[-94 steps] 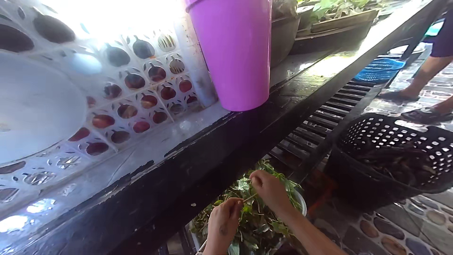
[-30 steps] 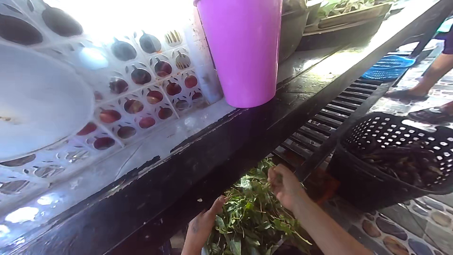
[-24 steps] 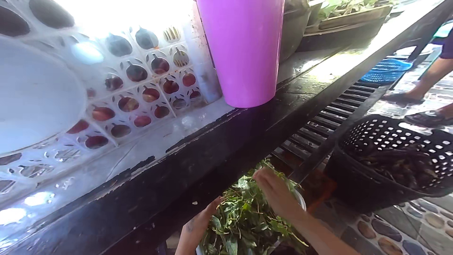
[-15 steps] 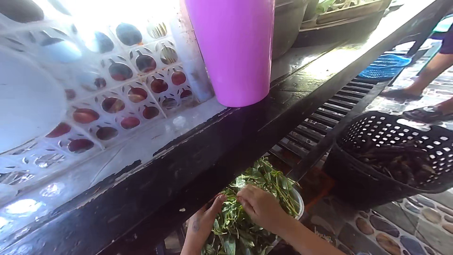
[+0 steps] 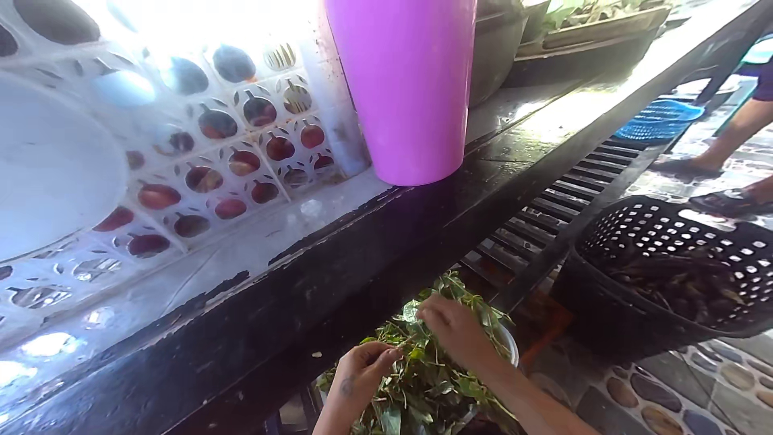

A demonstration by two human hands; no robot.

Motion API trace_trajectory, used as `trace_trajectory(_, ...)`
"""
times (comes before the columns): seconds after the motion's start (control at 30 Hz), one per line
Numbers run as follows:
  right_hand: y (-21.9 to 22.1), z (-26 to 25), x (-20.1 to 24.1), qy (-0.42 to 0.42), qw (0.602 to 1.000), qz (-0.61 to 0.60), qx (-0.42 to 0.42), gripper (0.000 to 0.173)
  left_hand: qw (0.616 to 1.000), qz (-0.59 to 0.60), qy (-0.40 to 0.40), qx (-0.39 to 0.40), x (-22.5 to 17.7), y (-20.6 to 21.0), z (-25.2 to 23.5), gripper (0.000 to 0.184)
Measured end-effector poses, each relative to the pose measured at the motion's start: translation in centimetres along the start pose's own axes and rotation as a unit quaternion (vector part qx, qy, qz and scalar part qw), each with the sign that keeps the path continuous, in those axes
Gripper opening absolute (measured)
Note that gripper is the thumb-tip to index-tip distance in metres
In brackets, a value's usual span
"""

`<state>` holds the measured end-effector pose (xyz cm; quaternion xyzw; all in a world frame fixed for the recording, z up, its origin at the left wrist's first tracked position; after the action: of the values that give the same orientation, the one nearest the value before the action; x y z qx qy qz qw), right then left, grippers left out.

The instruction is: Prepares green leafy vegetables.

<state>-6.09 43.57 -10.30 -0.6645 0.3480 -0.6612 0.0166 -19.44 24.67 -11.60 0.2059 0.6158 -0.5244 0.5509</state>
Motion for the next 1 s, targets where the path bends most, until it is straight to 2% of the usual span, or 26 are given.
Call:
trace_trajectory(0.07,2.8,1.0,-0.1,-0.113,0.98,0.166,0.013,0.027,1.0,-0.001,-0.005,0.004,-0.1,0.3,0.0,0.024)
trace_trajectory(0.1,4.1,1.3,-0.3,-0.163,0.963,0.214,0.004,0.024,1.0,-0.002,-0.009,0.008,-0.3,0.5,0.1,0.025)
trace_trajectory(0.17,5.2,1.5,-0.7,-0.211,0.944,0.254,0.009,0.02,1.0,-0.003,-0.021,0.014,-0.4,0.7,0.2,0.025)
trace_trajectory(0.27,4.6,0.9,-0.8,-0.22,0.939,0.264,0.01,0.017,0.998,0.031,-0.043,0.038,-0.4,0.5,0.6,0.028)
trace_trajectory(0.33,3.7,0.5,-0.9,-0.189,0.944,0.269,-0.011,0.018,0.996,0.042,-0.056,0.058,-0.2,-0.1,0.9,0.028)
trace_trajectory(0.43,2.7,0.2,-1.1,-0.149,0.953,0.264,-0.016,0.023,0.998,0.022,-0.047,0.036,0.2,-0.9,1.0,0.029)
trace_trajectory(0.53,3.7,0.7,-1.1,-0.188,0.944,0.27,0.01,0.022,0.999,0.0,-0.038,0.027,0.1,-0.7,0.7,0.027)
trace_trajectory(0.6,4.9,1.1,-1.2,-0.227,0.931,0.286,-0.001,0.016,0.998,-0.023,-0.043,0.035,-0.1,-0.3,0.6,0.027)
trace_trajectory(0.67,5.5,1.2,-1.4,-0.219,0.932,0.289,-0.022,0.015,0.998,-0.04,-0.047,0.032,0.0,0.1,0.5,0.028)
trace_trajectory(0.73,5.3,1.2,-1.0,-0.132,0.967,0.218,-0.015,0.017,0.999,-0.024,-0.039,0.024,-0.1,0.5,0.3,0.028)
trace_trajectory(0.8,4.3,0.9,0.0,0.032,0.999,0.009,0.031,0.02,1.0,0.012,-0.015,0.022,-0.5,1.0,0.2,0.027)
trace_trajectory(0.87,3.5,0.5,0.2,0.139,0.964,-0.225,0.006,0.021,0.999,0.029,-0.001,0.028,-0.9,1.2,0.2,0.026)
trace_trajectory(0.93,3.1,0.1,0.1,0.147,0.939,-0.31,-0.034,0.023,1.0,0.018,-0.001,0.008,-0.7,1.3,0.2,0.026)
trace_trajectory(1.0,3.6,-0.2,-0.8,0.078,0.969,-0.236,-0.005,0.024,0.998,0.01,-0.008,-0.059,-0.3,1.0,0.3,0.027)
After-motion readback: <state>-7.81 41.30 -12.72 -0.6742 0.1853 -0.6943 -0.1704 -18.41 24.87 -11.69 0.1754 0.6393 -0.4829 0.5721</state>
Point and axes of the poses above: each hand's wrist, its own z-axis away from the middle knuckle, its own y-axis out of the palm, x = y × z, the point moved 2 cm from there along -z, towards the middle knuckle, and after that the axes turned 7 degrees about x, right-handed, at the moved point
